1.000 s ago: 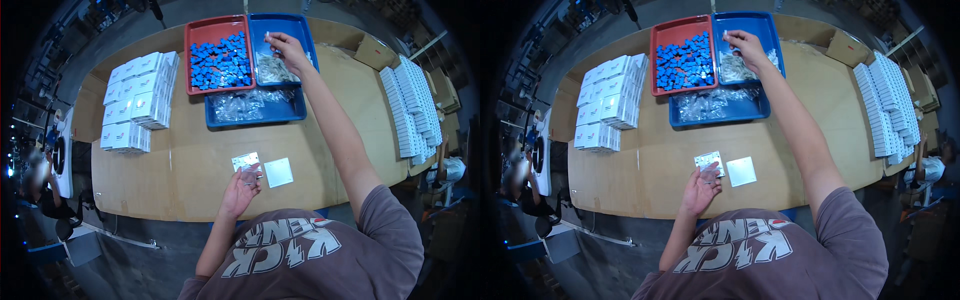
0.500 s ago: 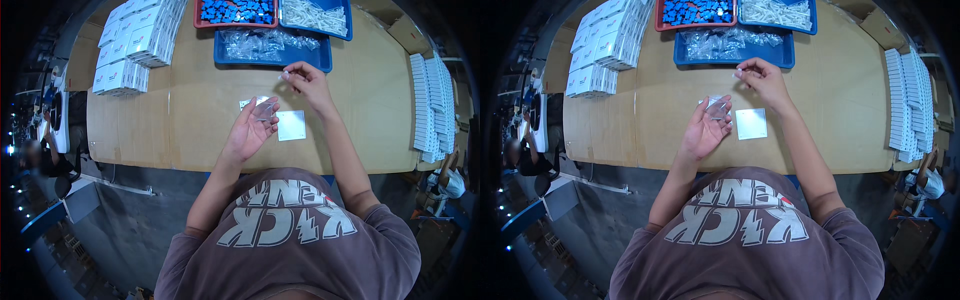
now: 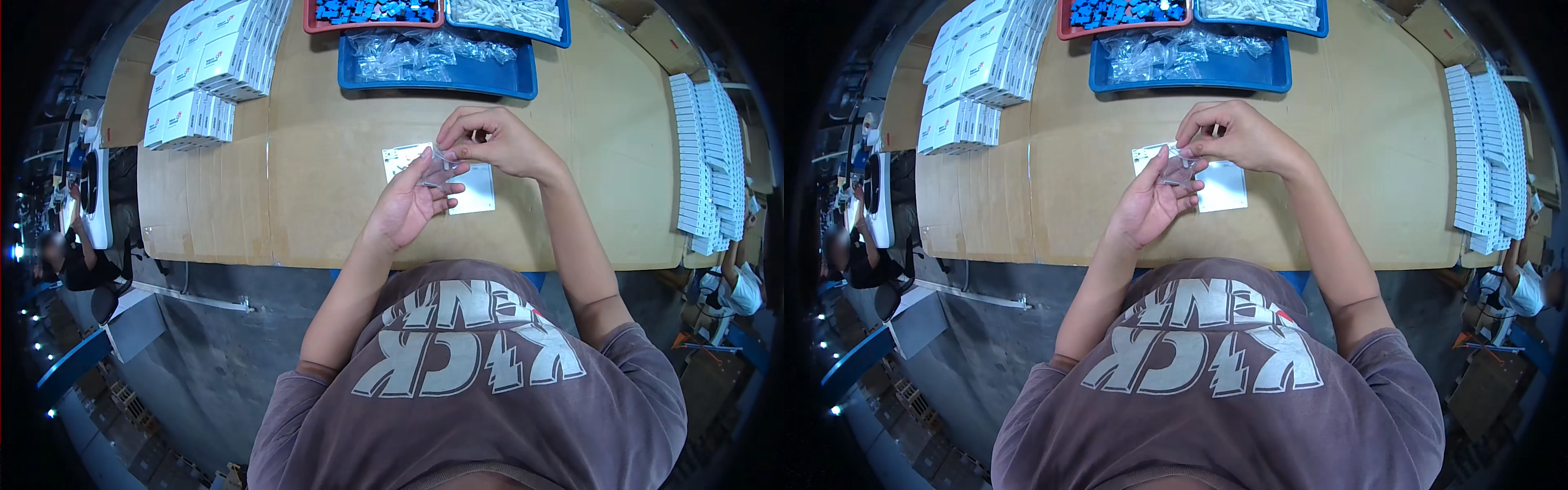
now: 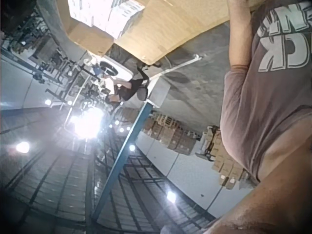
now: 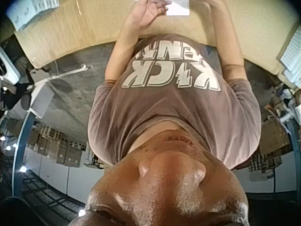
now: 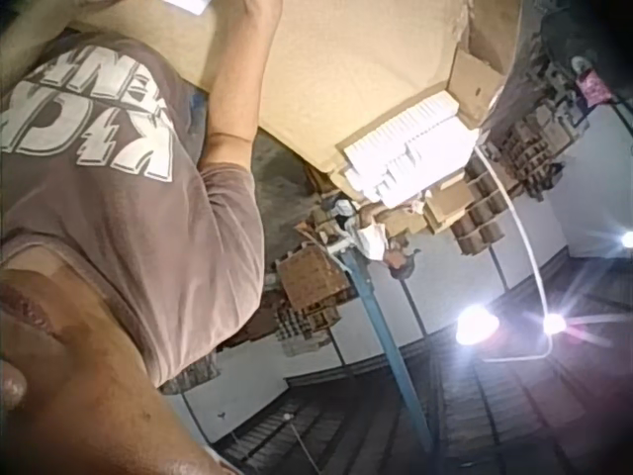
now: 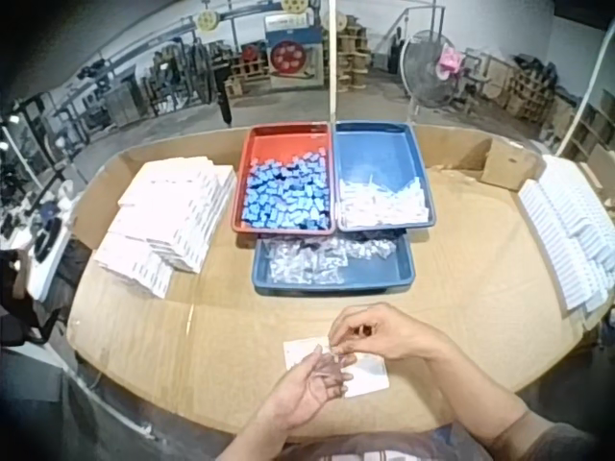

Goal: Sorting and packaging small electronic or plastic components into designated white boxes at an industrial workstation.

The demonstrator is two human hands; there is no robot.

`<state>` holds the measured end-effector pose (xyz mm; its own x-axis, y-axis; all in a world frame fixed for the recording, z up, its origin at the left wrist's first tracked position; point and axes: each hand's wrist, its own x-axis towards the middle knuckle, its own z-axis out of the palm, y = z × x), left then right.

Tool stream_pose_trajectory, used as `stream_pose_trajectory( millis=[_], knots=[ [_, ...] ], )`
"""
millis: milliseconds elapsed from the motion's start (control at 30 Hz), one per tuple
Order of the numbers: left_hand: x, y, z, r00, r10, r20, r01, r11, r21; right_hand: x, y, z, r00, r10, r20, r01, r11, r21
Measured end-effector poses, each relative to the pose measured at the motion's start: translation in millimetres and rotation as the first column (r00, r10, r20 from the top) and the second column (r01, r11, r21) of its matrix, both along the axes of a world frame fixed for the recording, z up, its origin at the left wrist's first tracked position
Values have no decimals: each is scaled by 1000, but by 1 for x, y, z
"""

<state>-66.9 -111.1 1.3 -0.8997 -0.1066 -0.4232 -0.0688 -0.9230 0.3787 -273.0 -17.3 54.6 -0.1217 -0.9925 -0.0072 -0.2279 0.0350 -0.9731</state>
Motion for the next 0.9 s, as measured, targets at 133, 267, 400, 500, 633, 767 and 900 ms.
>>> stream_pose_trajectory(
  millis=[133, 267, 400, 500, 633, 767, 900],
  knots=[
    [6, 3, -5, 1000, -11, 1, 11, 1000, -14, 0, -3, 5, 989, 110, 102, -123, 984, 128],
    [9, 4, -12, 1000, -5, -10, 5, 1000, 18, 3, -5, 8, 979, 202, 40, -206, 962, 181],
    [8, 3, -8, 999, 37, -22, -35, 996, 76, 5, -6, 8, 972, 235, 12, -233, 954, 191],
    [7, 2, -10, 998, 43, -47, -38, 995, 91, 12, -6, 4, 961, 277, 2, -271, 939, 212],
    [8, 4, -12, 996, 54, -72, -46, 992, 116, 17, -5, -1, 964, 263, 49, -267, 933, 242],
    [8, 2, -11, 997, 13, -71, -5, 994, 112, 12, -2, 0, 971, 207, 117, -227, 954, 197],
    [9, 4, -16, 998, 21, -59, -14, 993, 114, 15, -3, -1, 972, 210, 103, -227, 955, 189]
  ],
)
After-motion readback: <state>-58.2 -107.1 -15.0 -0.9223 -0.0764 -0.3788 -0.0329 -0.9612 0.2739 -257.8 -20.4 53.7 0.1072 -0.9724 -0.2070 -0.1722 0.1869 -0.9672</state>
